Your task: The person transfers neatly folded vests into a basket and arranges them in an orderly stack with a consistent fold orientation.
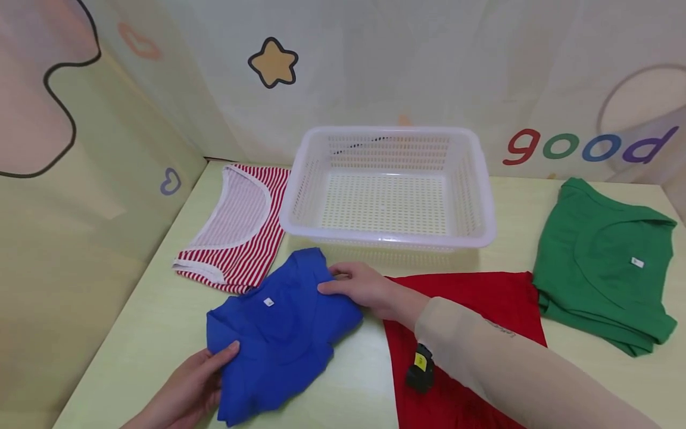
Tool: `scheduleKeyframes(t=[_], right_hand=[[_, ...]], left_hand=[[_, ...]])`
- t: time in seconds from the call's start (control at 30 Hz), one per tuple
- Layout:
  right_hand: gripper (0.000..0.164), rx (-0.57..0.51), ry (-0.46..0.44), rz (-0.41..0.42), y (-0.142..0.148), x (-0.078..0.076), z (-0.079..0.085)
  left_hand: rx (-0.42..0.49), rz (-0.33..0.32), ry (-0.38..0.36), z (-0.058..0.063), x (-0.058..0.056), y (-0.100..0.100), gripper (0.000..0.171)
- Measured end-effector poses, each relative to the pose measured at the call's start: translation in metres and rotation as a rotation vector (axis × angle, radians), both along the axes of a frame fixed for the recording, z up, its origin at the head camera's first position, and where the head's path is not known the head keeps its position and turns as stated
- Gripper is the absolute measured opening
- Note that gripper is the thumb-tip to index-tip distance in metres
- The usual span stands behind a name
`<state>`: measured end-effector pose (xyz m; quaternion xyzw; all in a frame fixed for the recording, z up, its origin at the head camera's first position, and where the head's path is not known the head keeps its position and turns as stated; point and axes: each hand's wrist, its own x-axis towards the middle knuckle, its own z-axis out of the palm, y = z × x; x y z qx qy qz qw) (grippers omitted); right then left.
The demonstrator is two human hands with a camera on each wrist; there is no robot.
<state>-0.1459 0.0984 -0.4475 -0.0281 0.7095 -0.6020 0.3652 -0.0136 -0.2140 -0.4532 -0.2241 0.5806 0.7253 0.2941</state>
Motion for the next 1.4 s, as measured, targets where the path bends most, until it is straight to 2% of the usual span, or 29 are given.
scheduleKeyframes(t=[0.33, 0.67, 0.9, 1.17, 1.4], right_hand=[[0.063, -0.054, -0.043, -0.031, 0.01, 0.005, 0.01], [0.062, -0.101, -0.084, -0.037, 0.008, 0.014, 0.03], [0.061, -0.138, -0.07, 0.0, 0.012, 0.024, 0.05], [0.056, -0.237, -0.048, 0.013, 0.024, 0.029, 0.075], [0.059, -0.247, -0.027, 0.024, 0.038, 0.027, 0.095]], left_hand=[[-0.125, -0.106, 0.02, 0.014, -0.006, -0.017, 0.082], [-0.126, -0.186, 0.049, 0.041, -0.011, -0.04, 0.079], [-0.063, -0.259, 0.09, 0.063, -0.014, -0.045, 0.064], [-0.095, -0.321, 0.159, 0.09, -0.023, -0.047, 0.062], [-0.067, -0.367, 0.272, 0.11, -0.032, -0.046, 0.033]])
